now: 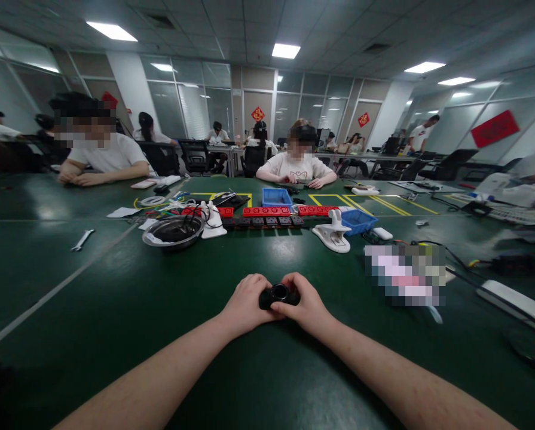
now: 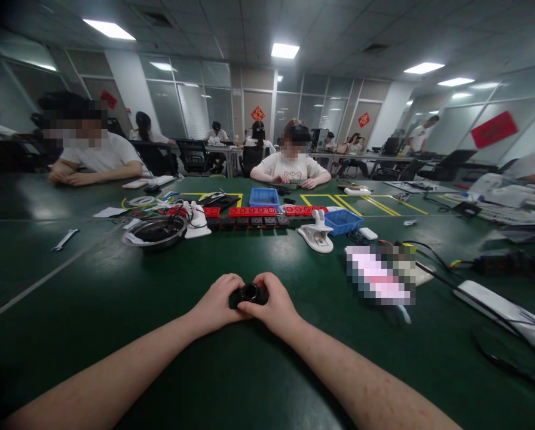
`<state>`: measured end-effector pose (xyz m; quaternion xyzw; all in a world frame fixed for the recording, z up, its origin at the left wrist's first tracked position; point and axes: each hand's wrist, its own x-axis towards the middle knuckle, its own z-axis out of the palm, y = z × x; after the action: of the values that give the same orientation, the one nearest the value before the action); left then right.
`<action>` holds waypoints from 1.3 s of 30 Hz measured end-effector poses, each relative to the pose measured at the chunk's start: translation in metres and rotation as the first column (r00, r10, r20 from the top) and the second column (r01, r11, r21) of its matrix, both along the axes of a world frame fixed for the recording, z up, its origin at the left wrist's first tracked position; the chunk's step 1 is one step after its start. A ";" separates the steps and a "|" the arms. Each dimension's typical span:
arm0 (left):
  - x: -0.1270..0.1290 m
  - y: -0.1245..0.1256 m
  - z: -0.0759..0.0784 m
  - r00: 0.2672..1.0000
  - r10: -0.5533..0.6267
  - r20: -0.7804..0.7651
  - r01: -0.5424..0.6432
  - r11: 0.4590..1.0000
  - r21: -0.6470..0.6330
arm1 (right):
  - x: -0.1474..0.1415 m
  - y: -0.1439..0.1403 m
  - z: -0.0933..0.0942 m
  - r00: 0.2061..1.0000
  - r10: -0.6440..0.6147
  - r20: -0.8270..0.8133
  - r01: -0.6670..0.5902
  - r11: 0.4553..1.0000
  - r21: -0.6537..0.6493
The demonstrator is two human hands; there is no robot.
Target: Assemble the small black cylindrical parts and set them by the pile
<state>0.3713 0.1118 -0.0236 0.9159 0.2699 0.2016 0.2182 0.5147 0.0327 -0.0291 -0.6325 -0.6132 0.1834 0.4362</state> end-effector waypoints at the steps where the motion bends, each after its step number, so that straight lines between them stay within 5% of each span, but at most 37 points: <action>1: 0.000 0.000 0.000 1.000 -0.002 0.003 0.002 1.000 0.002 | 0.000 0.000 0.001 1.000 0.008 0.010 -0.008 1.000 0.001; 6: -0.002 0.003 0.002 0.999 -0.040 0.003 0.040 0.999 -0.016 | 0.009 0.000 0.009 0.987 0.157 -0.025 -0.158 0.987 -0.025; 10: -0.005 0.007 0.004 0.990 -0.135 -0.045 0.133 0.990 -0.044 | 0.019 0.002 0.013 0.875 0.373 -0.310 -0.428 0.894 -0.134; 14: -0.006 0.008 0.005 0.986 -0.152 -0.072 0.150 0.988 -0.038 | 0.024 0.002 0.012 0.814 0.424 -0.397 -0.513 0.845 -0.151; 21: -0.005 0.002 0.006 0.992 -0.108 -0.064 0.107 0.994 -0.009 | 0.025 0.003 0.002 0.855 0.408 -0.321 -0.444 0.895 -0.044; 27: -0.004 0.002 0.005 0.994 -0.108 -0.010 0.108 0.994 -0.006 | 0.019 -0.001 0.002 0.973 0.219 -0.078 -0.222 0.975 -0.033; 36: 0.000 -0.001 0.002 0.996 -0.076 -0.051 0.077 0.997 0.022 | 0.004 -0.003 -0.002 0.997 0.059 0.050 -0.056 0.997 -0.056; 39: 0.001 -0.003 0.003 0.997 -0.048 -0.056 0.049 0.999 0.017 | 0.005 -0.004 0.003 0.994 0.096 0.051 -0.093 0.995 -0.045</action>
<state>0.3722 0.1089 -0.0210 0.9294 0.2519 0.1730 0.2071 0.5201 0.0290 -0.0264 -0.6165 -0.6500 0.1999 0.3968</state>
